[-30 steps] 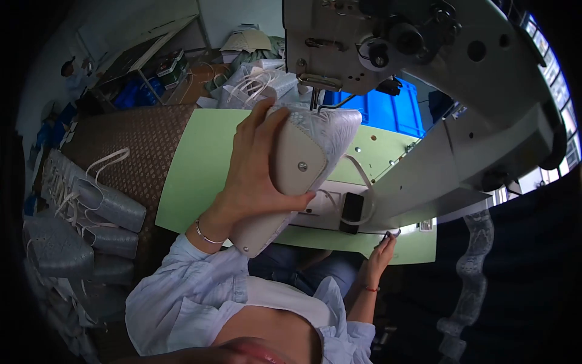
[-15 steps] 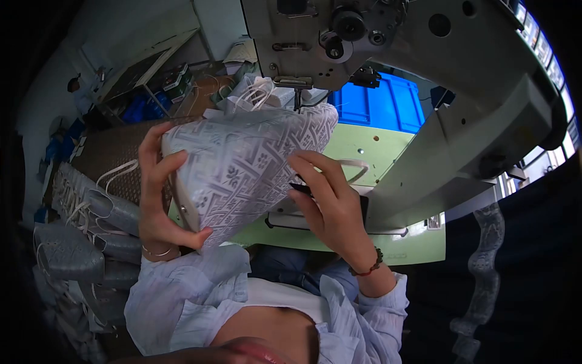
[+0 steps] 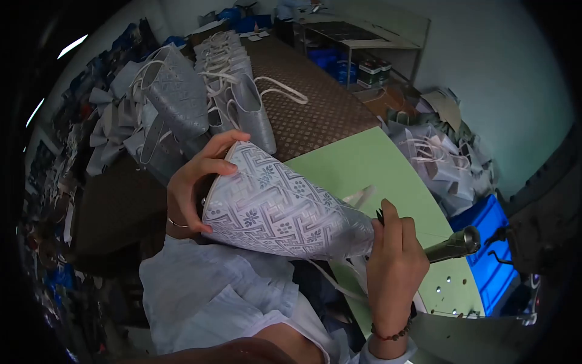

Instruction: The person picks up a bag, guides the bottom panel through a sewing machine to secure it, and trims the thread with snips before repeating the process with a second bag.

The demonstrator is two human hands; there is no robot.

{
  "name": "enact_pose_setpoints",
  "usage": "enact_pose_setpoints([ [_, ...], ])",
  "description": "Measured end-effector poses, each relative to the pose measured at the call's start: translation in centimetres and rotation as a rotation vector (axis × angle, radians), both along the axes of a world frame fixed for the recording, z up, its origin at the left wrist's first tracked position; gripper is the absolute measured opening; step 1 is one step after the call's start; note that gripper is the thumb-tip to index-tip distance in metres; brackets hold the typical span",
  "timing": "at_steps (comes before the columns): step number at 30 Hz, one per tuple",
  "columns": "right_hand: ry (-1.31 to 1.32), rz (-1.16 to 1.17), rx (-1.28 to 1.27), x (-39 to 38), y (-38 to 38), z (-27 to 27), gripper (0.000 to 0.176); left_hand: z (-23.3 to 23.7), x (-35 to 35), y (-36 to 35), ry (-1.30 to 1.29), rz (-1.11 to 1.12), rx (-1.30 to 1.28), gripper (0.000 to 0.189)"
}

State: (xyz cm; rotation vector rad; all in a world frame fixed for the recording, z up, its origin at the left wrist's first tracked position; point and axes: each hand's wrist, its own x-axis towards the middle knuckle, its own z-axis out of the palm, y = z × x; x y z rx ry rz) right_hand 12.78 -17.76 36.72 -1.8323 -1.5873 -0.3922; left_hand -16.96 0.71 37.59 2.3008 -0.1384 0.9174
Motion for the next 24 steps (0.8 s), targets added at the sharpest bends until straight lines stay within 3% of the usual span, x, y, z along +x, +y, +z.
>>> enact_pose_setpoints([
  [5,0.041,-0.037,0.013,0.7,-1.0,-1.2,0.026,-0.3,-1.0,0.4,0.026,-0.061,-0.004,0.098],
  [7,0.047,-0.091,0.004,2.0,-1.8,-1.9,0.027,-0.3,-1.5,0.7,-0.075,0.043,-0.051,0.1],
  [10,-0.007,0.01,0.063,3.7,-3.4,-2.8,0.032,0.2,-1.4,1.5,-0.077,0.031,0.03,0.102],
  [12,0.042,-0.154,-0.136,4.3,-5.0,-3.4,0.038,0.5,-0.9,1.4,-0.029,0.009,0.034,0.102],
  [15,0.029,-0.243,-0.031,4.3,-5.0,-3.4,0.04,0.1,0.0,1.8,0.036,-0.038,0.027,0.102],
  [19,-0.03,-0.126,-0.013,3.7,-4.4,-2.7,0.039,-0.1,-0.2,2.0,0.017,-0.033,-0.013,0.101],
  [21,-0.135,-0.078,-0.172,4.2,-3.5,-3.6,0.035,0.0,-0.6,2.0,0.019,-0.035,-0.012,0.1],
  [24,-0.223,-0.208,-0.321,6.5,-2.9,-6.0,0.029,0.1,-1.0,1.9,0.044,-0.001,0.002,0.1],
])
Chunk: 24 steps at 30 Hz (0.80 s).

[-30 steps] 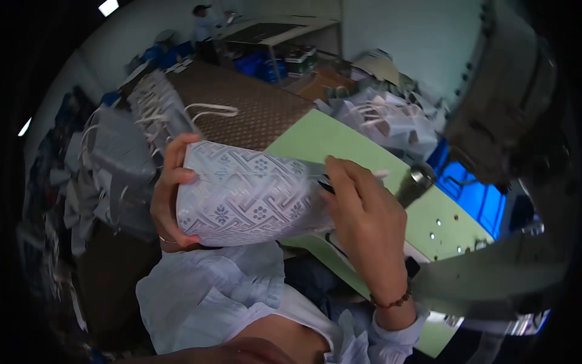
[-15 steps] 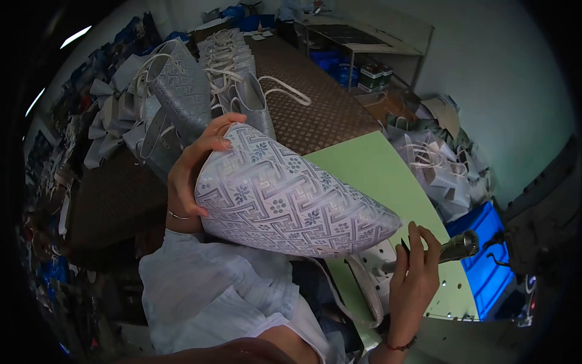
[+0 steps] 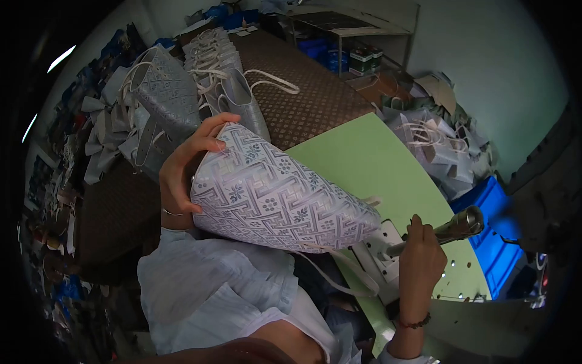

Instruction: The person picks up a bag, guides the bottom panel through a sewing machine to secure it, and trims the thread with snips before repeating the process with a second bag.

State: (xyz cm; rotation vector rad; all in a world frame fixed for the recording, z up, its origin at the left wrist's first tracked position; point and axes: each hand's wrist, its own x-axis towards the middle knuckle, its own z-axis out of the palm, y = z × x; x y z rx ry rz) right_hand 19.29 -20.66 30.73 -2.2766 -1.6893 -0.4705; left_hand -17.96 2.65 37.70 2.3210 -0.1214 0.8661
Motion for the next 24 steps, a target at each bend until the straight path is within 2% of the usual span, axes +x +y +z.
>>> enact_pose_setpoints([
  [1,-0.015,-0.083,-0.051,0.4,-0.1,-0.9,0.027,0.2,0.3,0.1,0.027,0.031,0.02,0.1],
  [3,0.111,0.027,0.079,0.8,-0.9,-2.3,0.026,0.1,1.6,0.7,0.067,0.027,0.058,0.099],
  [4,0.328,0.003,0.112,0.0,-1.4,-2.2,0.029,-0.1,2.9,0.7,0.096,0.051,0.102,0.098],
  [5,0.417,-0.041,0.099,-0.1,-1.8,-2.9,0.031,0.2,4.8,0.0,0.161,0.025,0.111,0.094],
  [6,0.505,-0.094,0.09,-0.2,-2.4,-3.8,0.034,-0.3,7.0,-0.6,0.179,-0.057,0.068,0.094],
  [9,0.851,-0.201,0.129,-0.7,-5.2,-5.4,0.036,-1.8,13.8,-4.0,0.413,-0.195,0.352,0.087],
  [11,0.895,-0.151,0.297,-1.3,-7.9,-7.3,0.038,-4.3,17.7,-6.1,0.432,-0.406,0.365,0.086],
  [13,0.999,-0.26,0.352,-2.1,-10.0,-8.2,0.036,-7.3,20.4,-8.4,0.463,-0.599,0.386,0.085],
  [15,1.345,-0.313,0.311,-3.3,-12.2,-8.5,0.029,-10.3,22.0,-10.8,0.4,-0.789,0.394,0.085],
  [16,1.445,-0.338,0.353,-4.1,-12.9,-8.9,0.021,-11.0,22.7,-11.6,0.423,-0.852,0.387,0.085],
  [17,1.471,-0.394,0.383,-4.8,-13.7,-8.9,0.021,-11.6,23.4,-12.3,0.464,-0.873,0.403,0.08],
  [19,1.74,-0.297,0.41,-5.5,-14.9,-8.6,0.014,-12.8,24.1,-13.5,0.519,-0.939,0.409,0.076],
  [21,1.772,-0.349,0.449,-6.0,-15.2,-8.9,0.011,-13.6,24.2,-14.1,0.413,-0.898,0.432,0.075],
  [24,1.749,-0.277,0.43,-6.3,-15.1,-9.3,0.009,-13.7,23.6,-14.0,0.386,-0.844,0.42,0.074],
])
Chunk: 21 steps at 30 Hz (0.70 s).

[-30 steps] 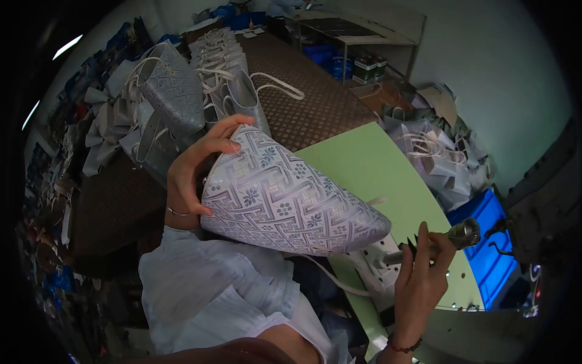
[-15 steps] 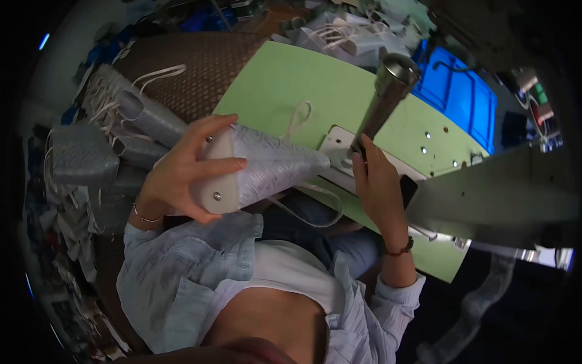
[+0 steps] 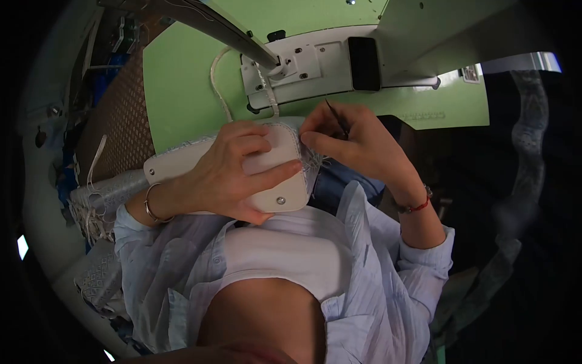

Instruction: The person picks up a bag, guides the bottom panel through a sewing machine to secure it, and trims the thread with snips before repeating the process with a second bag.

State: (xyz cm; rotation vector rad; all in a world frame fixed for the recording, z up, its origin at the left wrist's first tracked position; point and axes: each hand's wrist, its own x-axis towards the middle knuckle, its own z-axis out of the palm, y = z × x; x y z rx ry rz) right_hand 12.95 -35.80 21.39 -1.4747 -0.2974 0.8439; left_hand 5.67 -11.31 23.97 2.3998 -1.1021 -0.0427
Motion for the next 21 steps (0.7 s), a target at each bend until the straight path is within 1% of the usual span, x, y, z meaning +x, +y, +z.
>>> enact_pose_setpoints([
  [3,0.006,0.007,0.029,0.4,0.6,0.1,0.009,-0.3,-0.1,0.1,-0.017,-0.016,0.022,0.073],
  [7,0.001,0.043,-0.038,1.0,1.1,0.7,0.01,-0.4,-0.2,0.1,-0.007,-0.013,0.046,0.074],
  [9,0.007,0.059,-0.07,1.2,1.3,1.0,0.01,-0.3,-0.4,0.0,-0.013,0.001,0.017,0.082],
  [13,-0.011,0.09,-0.127,1.7,1.7,1.6,0.01,-0.6,-0.6,-0.1,-0.018,0.008,0.009,0.08],
  [15,-0.016,0.093,-0.16,1.9,2.0,1.8,0.01,-0.8,-0.7,-0.2,-0.059,-0.014,0.069,0.077],
  [18,-0.037,0.143,-0.239,2.4,2.3,2.0,0.011,-0.9,-0.7,-0.3,-0.059,-0.02,0.08,0.079],
  [20,-0.054,0.146,-0.282,2.7,2.6,2.1,0.018,-1.1,-0.7,-0.4,-0.065,-0.013,0.07,0.079],
  [21,-0.051,0.15,-0.281,2.7,2.7,2.2,0.018,-1.1,-0.7,-0.4,-0.076,-0.01,0.062,0.08],
])
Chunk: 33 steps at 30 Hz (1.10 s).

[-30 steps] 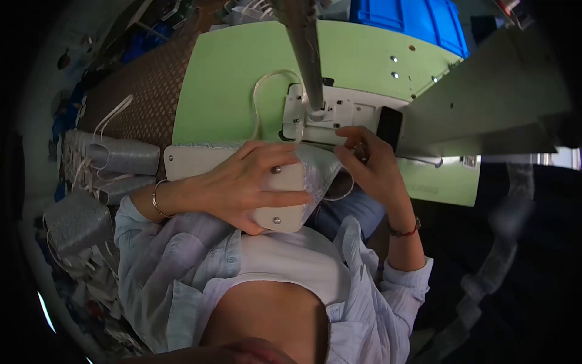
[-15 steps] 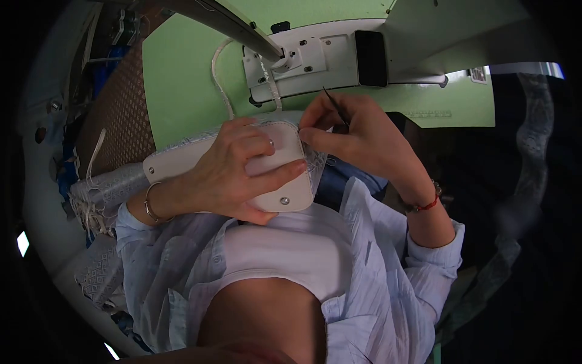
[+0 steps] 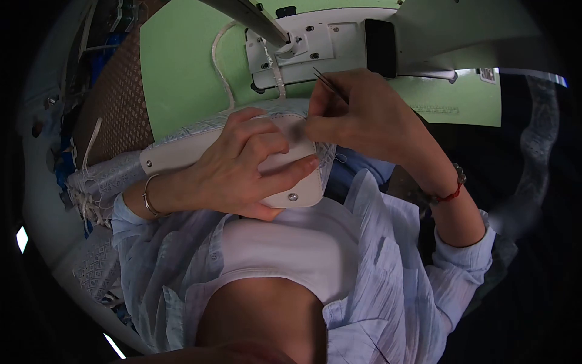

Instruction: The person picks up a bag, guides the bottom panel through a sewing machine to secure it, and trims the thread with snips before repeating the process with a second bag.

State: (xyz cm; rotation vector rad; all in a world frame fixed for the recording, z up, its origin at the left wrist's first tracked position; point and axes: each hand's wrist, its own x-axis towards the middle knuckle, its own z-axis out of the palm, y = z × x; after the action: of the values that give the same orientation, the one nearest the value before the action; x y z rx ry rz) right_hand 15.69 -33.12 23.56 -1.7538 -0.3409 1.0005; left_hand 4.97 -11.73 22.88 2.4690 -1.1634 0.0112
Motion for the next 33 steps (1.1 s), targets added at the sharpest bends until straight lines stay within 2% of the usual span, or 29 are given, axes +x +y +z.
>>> enact_pose_setpoints([
  [12,-0.057,0.06,-0.016,0.4,0.4,-0.3,0.018,0.3,-0.1,-0.1,-0.009,0.014,-0.04,0.075],
  [14,-0.109,0.071,-0.031,0.6,0.6,-0.3,0.024,0.2,-0.3,-0.2,-0.007,0.018,-0.042,0.075],
  [20,-0.25,0.117,-0.072,0.7,0.8,-0.4,0.025,0.5,-0.3,-0.3,-0.003,-0.003,-0.011,0.076],
  [26,-0.081,0.06,0.1,0.6,-0.4,-1.0,0.018,0.2,-0.1,-0.1,0.002,-0.015,0.006,0.08],
  [30,-0.121,0.078,0.022,0.6,-0.3,0.1,0.02,0.3,0.0,-0.2,0.003,-0.02,0.013,0.079],
  [33,-0.095,0.11,0.006,0.5,0.0,-0.2,0.015,0.3,-0.1,-0.2,-0.005,-0.02,0.007,0.076],
])
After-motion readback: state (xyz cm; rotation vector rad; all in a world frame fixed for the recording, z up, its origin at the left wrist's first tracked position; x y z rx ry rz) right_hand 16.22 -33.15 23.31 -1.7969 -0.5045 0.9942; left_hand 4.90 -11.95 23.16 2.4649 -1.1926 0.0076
